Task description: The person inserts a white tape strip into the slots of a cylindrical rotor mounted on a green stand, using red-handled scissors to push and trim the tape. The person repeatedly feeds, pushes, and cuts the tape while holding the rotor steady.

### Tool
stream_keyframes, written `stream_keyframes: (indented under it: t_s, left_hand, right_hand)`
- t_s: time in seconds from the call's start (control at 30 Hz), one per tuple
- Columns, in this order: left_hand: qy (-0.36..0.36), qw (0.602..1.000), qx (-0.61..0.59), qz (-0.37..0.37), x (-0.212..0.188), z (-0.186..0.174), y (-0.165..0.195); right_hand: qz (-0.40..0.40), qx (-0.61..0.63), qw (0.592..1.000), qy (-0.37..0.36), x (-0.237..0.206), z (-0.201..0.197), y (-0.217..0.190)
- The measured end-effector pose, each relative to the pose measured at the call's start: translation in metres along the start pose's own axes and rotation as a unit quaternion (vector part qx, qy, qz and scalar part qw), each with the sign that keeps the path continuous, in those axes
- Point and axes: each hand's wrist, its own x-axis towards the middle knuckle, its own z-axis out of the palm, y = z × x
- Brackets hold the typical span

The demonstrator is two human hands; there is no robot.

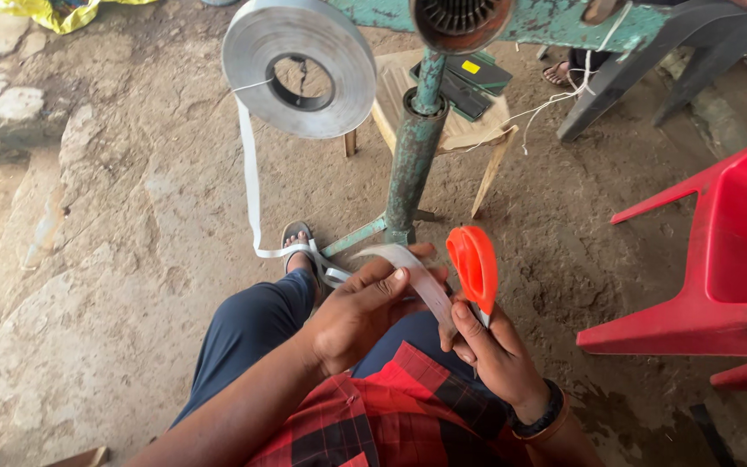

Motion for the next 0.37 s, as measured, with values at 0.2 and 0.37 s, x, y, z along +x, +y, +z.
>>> stream_keyframes:
  t_s: [0.2,0.37]
  left_hand:
    - [-0.030,0.997,-0.064,0.027,-0.008,0.007,0.009]
    - [0.230,0.950,0.209,-0.026,-0.023,-0.017,0.032]
  right_hand:
    - [0.022,-0.017,1.000,0.010,0.005,0.002,0.014]
    - [-0.060,-0.211,0.972,0.084,0.002,-0.021,0.026]
